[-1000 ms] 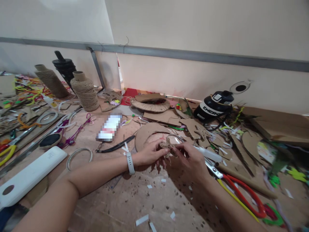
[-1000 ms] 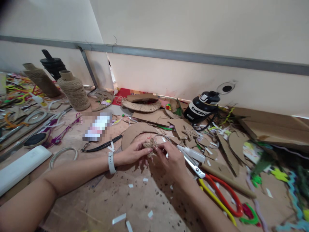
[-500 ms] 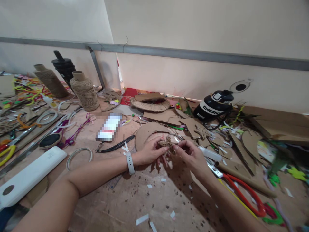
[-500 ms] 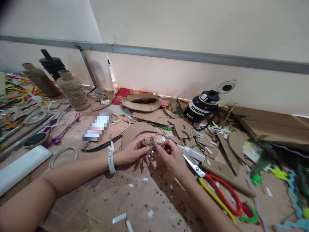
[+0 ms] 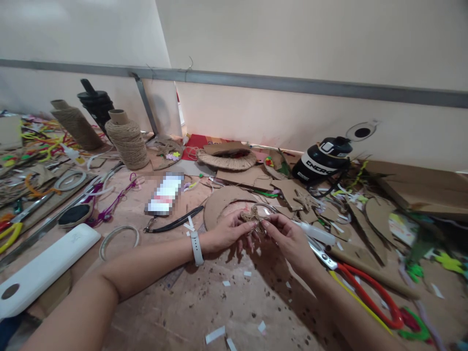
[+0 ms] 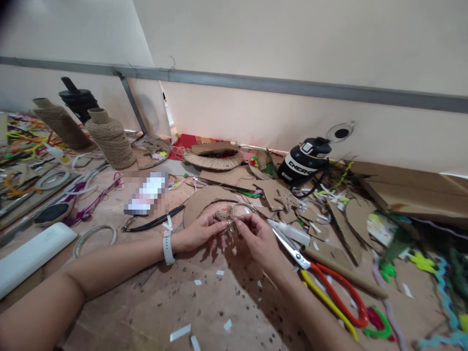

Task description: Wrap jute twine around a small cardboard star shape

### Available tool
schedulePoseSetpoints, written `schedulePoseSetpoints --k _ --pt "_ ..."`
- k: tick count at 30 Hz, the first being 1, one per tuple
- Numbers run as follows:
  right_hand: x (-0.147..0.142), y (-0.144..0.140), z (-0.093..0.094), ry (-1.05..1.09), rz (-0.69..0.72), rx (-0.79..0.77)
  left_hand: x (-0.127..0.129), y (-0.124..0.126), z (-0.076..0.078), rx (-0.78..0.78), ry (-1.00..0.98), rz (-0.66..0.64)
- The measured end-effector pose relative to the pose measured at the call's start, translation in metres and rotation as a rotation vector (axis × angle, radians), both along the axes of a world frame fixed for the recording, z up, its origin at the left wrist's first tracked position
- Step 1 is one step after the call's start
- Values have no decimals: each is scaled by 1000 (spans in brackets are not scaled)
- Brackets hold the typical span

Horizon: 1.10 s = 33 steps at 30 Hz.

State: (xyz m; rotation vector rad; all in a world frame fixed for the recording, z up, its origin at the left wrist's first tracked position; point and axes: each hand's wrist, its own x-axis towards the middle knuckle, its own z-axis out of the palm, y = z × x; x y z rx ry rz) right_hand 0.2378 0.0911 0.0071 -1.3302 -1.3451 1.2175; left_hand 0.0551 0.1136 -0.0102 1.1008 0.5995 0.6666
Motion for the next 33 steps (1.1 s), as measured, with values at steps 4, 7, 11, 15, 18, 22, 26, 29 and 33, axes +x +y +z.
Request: schedulePoseSetpoints --k 4,7,11,15,18,22,26,29,33 --pt "2 0 -9 -34 28 35 2 1 -4 9 8 11" --pt "4 0 -15 -45 38 52 2 1 -8 38 27 23" --pt "2 -1 -15 -35 19 65 2 2 -11 60 38 33" --pt "-2 -3 -11 -18 0 49 1 1 -11 50 52 15" --pt "-2 -3 -11 -35 4 37 2 1 -11 63 40 48" --pt "0 -2 -15 -108 -29 53 4 1 -10 119 26 73" --pt "2 -2 -19 -183 -38 86 5 0 -10 142 54 1" --pt "1 -2 -21 -165 1 73 5 -1 -10 127 42 -17" --pt "1 -1 -23 -140 -8 75 5 -2 -10 117 42 -19"
